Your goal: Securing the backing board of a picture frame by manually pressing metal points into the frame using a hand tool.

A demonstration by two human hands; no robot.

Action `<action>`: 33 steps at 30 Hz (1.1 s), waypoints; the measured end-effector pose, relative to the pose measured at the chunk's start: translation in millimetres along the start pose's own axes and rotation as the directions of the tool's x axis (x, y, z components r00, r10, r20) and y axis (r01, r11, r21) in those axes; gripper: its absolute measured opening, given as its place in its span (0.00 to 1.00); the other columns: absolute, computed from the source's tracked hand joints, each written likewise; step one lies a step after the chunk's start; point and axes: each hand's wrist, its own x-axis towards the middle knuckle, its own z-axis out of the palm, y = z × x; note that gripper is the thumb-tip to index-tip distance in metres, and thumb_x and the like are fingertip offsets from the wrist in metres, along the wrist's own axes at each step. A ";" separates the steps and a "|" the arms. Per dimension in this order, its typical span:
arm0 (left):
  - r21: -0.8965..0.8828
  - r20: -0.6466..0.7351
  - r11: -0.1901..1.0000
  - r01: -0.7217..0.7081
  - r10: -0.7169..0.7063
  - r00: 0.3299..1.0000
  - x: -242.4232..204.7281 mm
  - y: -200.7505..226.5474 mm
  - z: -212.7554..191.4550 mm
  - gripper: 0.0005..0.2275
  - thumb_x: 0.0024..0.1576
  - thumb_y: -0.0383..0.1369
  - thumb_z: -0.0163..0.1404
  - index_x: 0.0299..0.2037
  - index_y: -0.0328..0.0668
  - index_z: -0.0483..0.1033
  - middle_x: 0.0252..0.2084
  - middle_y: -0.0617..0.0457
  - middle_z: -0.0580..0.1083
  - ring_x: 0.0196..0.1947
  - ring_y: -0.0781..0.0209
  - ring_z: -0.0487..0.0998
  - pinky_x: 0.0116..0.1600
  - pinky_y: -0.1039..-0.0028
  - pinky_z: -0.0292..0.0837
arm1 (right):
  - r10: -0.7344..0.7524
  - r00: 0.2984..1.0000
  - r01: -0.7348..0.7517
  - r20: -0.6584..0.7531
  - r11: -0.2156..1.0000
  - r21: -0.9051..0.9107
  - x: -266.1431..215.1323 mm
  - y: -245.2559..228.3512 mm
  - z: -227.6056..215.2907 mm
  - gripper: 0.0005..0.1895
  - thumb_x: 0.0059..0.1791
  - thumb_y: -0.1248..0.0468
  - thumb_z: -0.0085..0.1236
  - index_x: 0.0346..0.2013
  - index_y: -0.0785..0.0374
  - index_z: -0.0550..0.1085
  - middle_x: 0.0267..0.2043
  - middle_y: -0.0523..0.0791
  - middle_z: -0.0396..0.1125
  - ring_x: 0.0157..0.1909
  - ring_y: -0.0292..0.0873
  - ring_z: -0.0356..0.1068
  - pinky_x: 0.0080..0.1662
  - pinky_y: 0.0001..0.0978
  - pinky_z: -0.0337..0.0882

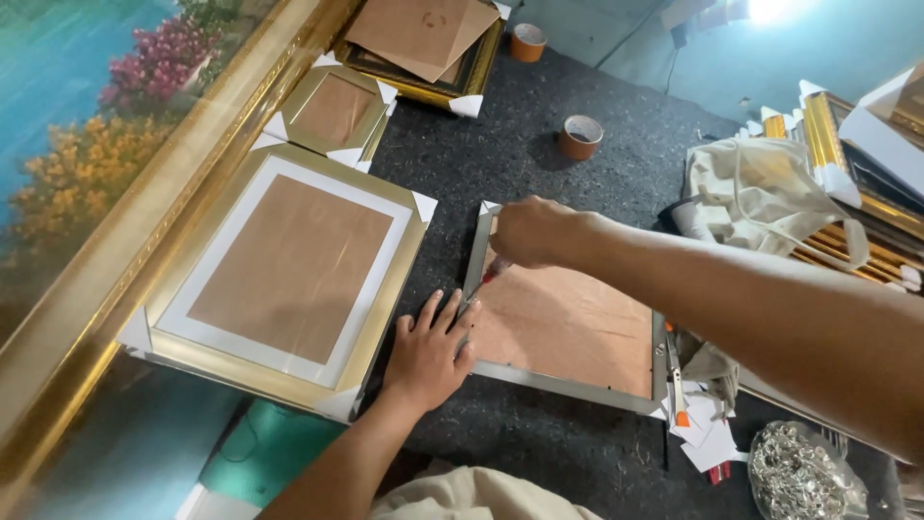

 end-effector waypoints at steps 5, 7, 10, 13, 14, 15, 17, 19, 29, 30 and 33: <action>0.002 0.039 1.000 0.011 -0.011 0.999 -1.9 1.5 -5.2 0.23 0.54 0.40 0.31 0.61 0.55 0.51 0.62 0.46 0.54 0.61 0.46 0.51 0.45 0.58 0.55 | 0.253 0.961 -0.268 0.115 0.952 0.145 24.4 5.0 20.9 0.27 0.42 0.41 0.42 0.42 0.58 0.71 0.36 0.51 0.69 0.40 0.53 0.70 0.40 0.43 0.71; -0.005 0.055 1.000 0.022 -0.021 0.998 -2.1 4.5 -7.8 0.23 0.54 0.40 0.31 0.62 0.55 0.50 0.62 0.47 0.53 0.61 0.47 0.51 0.46 0.58 0.55 | 0.290 0.951 -0.303 0.105 0.943 0.141 13.0 -0.6 18.4 0.32 0.40 0.37 0.41 0.45 0.58 0.68 0.38 0.52 0.68 0.41 0.54 0.69 0.38 0.44 0.71; 0.010 0.056 1.000 0.026 -0.027 0.998 -4.1 4.0 -11.5 0.23 0.54 0.41 0.31 0.61 0.56 0.50 0.62 0.48 0.53 0.61 0.47 0.51 0.47 0.58 0.55 | 0.381 0.922 -0.388 0.076 0.910 0.147 -14.8 -15.1 0.0 0.47 0.35 0.27 0.37 0.55 0.58 0.58 0.44 0.55 0.66 0.43 0.56 0.68 0.33 0.50 0.70; -0.018 0.050 1.000 0.019 -0.018 0.999 -3.5 3.4 -8.7 0.23 0.53 0.40 0.31 0.62 0.55 0.50 0.62 0.47 0.54 0.61 0.47 0.51 0.46 0.58 0.55 | 0.056 0.994 -0.050 -0.092 0.996 0.074 -47.8 -22.5 -21.3 0.18 0.44 0.67 0.41 0.48 0.52 0.63 0.46 0.50 0.63 0.46 0.55 0.67 0.45 0.44 0.69; -0.011 0.041 1.000 0.020 -0.020 0.999 -2.9 2.8 -6.5 0.23 0.53 0.40 0.32 0.62 0.56 0.50 0.62 0.47 0.53 0.61 0.47 0.51 0.47 0.58 0.55 | -0.037 0.994 0.035 -0.108 0.999 -0.018 -48.3 -19.1 -18.5 0.17 0.45 0.66 0.39 0.47 0.48 0.64 0.45 0.48 0.64 0.44 0.53 0.67 0.44 0.42 0.70; -0.004 0.034 1.000 0.020 -0.020 0.999 -2.3 1.8 -4.1 0.23 0.53 0.40 0.32 0.62 0.56 0.49 0.62 0.48 0.53 0.61 0.47 0.51 0.47 0.58 0.55 | -0.129 0.985 0.117 -0.115 0.987 -0.109 -48.5 -15.7 -15.6 0.16 0.47 0.65 0.38 0.47 0.44 0.66 0.43 0.46 0.65 0.42 0.52 0.68 0.43 0.39 0.71; -0.005 0.042 1.000 0.029 -0.028 0.999 -2.5 2.7 -6.3 0.23 0.53 0.40 0.32 0.62 0.57 0.49 0.62 0.49 0.53 0.61 0.48 0.51 0.47 0.58 0.55 | -0.128 0.987 0.130 -0.093 0.991 0.016 -51.2 -21.5 -19.9 0.13 0.48 0.60 0.35 0.44 0.46 0.66 0.40 0.47 0.67 0.41 0.53 0.68 0.43 0.42 0.71; -0.005 0.051 0.999 0.034 -0.033 0.998 -2.8 3.9 -6.7 0.23 0.53 0.41 0.32 0.62 0.58 0.49 0.62 0.49 0.54 0.62 0.49 0.51 0.47 0.58 0.55 | -0.126 0.989 0.135 -0.072 0.980 0.144 -49.8 -26.6 -21.7 0.13 0.49 0.56 0.32 0.42 0.49 0.66 0.38 0.49 0.68 0.40 0.55 0.68 0.44 0.45 0.70; 0.009 0.046 1.000 0.027 -0.027 0.999 -3.9 6.0 -11.2 0.22 0.54 0.40 0.30 0.62 0.56 0.50 0.62 0.49 0.54 0.61 0.49 0.51 0.48 0.58 0.55 | 0.523 0.851 -0.508 0.055 0.790 0.345 -12.0 -14.3 2.7 0.29 0.39 0.39 0.31 0.41 0.52 0.69 0.29 0.43 0.70 0.35 0.45 0.71 0.37 0.41 0.70; -0.012 0.062 0.999 0.034 -0.033 0.998 -3.3 6.9 -14.8 0.22 0.54 0.40 0.30 0.62 0.55 0.50 0.62 0.48 0.53 0.62 0.48 0.51 0.48 0.58 0.55 | 0.524 0.850 -0.509 -0.051 0.843 0.175 -8.6 -9.6 9.4 0.38 0.35 0.33 0.35 0.49 0.53 0.65 0.35 0.49 0.69 0.38 0.50 0.70 0.31 0.45 0.71; -0.009 0.074 0.999 0.036 -0.035 0.997 -4.8 6.3 -13.5 0.22 0.55 0.40 0.29 0.62 0.56 0.49 0.62 0.48 0.53 0.62 0.48 0.51 0.48 0.58 0.55 | 0.163 0.963 -0.115 -0.216 0.969 0.220 -52.4 -27.7 -14.2 0.19 0.37 0.60 0.47 0.43 0.51 0.61 0.41 0.49 0.65 0.44 0.56 0.66 0.45 0.48 0.68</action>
